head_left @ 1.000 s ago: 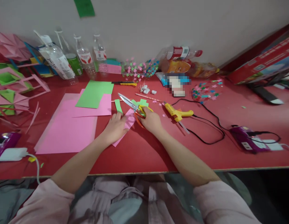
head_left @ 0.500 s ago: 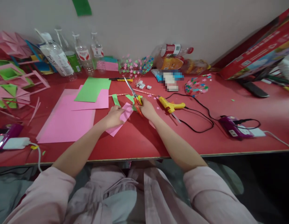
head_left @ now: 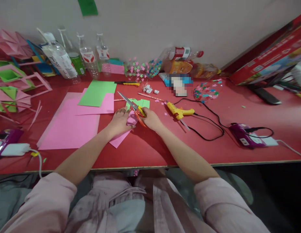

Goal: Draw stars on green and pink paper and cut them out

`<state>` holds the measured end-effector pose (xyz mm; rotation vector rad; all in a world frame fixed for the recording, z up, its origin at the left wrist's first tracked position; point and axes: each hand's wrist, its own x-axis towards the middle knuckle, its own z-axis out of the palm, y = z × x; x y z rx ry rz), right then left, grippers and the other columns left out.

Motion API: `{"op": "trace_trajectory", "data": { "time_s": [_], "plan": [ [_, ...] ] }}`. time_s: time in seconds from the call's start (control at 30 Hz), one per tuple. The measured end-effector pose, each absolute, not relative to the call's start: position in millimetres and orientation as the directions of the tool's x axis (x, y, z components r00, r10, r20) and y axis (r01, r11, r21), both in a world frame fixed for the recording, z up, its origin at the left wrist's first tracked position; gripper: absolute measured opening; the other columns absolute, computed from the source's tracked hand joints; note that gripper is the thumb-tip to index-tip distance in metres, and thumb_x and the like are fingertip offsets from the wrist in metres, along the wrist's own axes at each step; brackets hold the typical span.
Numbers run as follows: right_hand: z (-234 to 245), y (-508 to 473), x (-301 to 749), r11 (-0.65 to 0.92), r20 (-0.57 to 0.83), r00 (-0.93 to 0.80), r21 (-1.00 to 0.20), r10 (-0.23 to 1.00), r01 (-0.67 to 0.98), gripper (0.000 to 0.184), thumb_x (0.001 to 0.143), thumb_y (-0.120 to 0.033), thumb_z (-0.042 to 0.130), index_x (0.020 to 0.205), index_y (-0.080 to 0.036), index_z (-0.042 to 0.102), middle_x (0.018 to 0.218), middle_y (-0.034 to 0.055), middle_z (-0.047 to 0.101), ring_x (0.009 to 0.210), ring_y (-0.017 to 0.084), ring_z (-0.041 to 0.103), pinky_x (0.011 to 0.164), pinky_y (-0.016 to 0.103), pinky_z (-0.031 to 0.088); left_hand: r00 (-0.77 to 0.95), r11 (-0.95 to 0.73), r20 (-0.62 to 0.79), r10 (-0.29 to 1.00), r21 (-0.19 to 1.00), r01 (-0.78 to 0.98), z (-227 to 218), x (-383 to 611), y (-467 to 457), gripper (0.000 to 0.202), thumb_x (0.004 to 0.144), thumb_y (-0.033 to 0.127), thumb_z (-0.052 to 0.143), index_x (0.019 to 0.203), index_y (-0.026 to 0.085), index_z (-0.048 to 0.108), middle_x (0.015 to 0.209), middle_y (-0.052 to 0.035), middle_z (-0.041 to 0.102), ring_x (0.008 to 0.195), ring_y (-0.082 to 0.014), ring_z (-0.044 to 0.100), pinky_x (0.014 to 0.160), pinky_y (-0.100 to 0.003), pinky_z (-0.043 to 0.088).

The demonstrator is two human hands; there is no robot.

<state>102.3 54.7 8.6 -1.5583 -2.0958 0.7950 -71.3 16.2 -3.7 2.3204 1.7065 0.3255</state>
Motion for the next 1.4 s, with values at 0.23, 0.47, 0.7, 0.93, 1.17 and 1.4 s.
{"op": "trace_trajectory", "data": {
  "time_s": [0.23,0.47,0.7,0.93,1.17,1.4],
  "plan": [
    [8,51,102,0.0,-0.11,-0.192,-0.868,0.975,0.497,0.02,0.073,-0.03,0.062,0.078,-0.019,0.046,0.07,0.0003,0.06,0.065,0.014,0.055,0.06,0.026,0.042,0.224,-0.198,-0.051,0.973,0.304,0.932,8,-70,5,0.043,0.076,0.032,0.061,0.112,0.011,0.05,0.109,-0.0157,0.055,0.105,-0.0302,0.053,0.085,-0.038,0.044],
    [16,52,111,-0.195,-0.27,-0.272,-0.942,0.924,0.274,0.023,0.074,-0.028,0.064,0.081,-0.021,0.043,0.069,0.0003,0.06,0.059,0.012,0.057,0.052,0.024,0.046,0.182,-0.098,-0.122,0.976,0.5,0.861,5,-72,10,0.036,0.066,0.035,0.068,0.093,0.018,0.051,0.101,-0.0101,0.055,0.098,-0.0272,0.056,0.078,-0.036,0.047],
    [8,51,111,0.016,-0.132,-0.237,-0.846,0.962,0.533,0.019,0.065,-0.022,0.062,0.072,-0.02,0.044,0.061,-0.005,0.044,0.059,0.011,0.043,0.055,0.024,0.034,0.188,-0.092,-0.1,0.977,0.598,0.796,3,-70,7,0.046,0.064,0.023,0.065,0.104,0.02,0.044,0.105,-0.0093,0.058,0.098,-0.0264,0.057,0.077,-0.036,0.046],
    [4,54,111,0.072,0.01,-0.262,-0.971,0.965,0.228,0.032,0.062,-0.028,0.061,0.088,-0.02,0.046,0.071,-0.0056,0.045,0.063,0.01,0.041,0.059,0.025,0.036,0.235,0.01,-0.168,0.957,0.834,0.552,10,-83,21,0.022,0.069,0.039,0.064,0.073,0.018,0.057,0.068,0.0008,0.057,0.061,-0.0143,0.054,0.053,-0.024,0.037],
    [13,61,126,0.153,0.08,-0.239,-0.94,0.968,0.304,0.037,0.067,-0.049,0.064,0.074,-0.022,0.04,0.067,-0.0057,0.038,0.062,0.01,0.037,0.057,0.024,0.032,0.069,-0.015,-0.006,0.998,0.952,0.305,10,-92,33,0.017,0.064,0.034,0.064,0.067,0.018,0.059,0.06,0.0041,0.053,0.056,-0.0114,0.048,0.051,-0.022,0.036],
    [37,57,148,0.211,-0.11,-0.483,-0.8,0.869,0.562,0.039,0.076,-0.058,0.058,0.075,-0.022,0.043,0.065,-0.0043,0.043,0.06,0.011,0.04,0.058,0.026,0.033,-0.288,-0.2,0.188,0.939,0.98,-0.015,7,-110,45,0.012,0.067,0.025,0.063,0.065,0.019,0.054,0.062,0.0039,0.052,0.057,-0.0093,0.048,0.056,-0.021,0.039]
  ]
}}
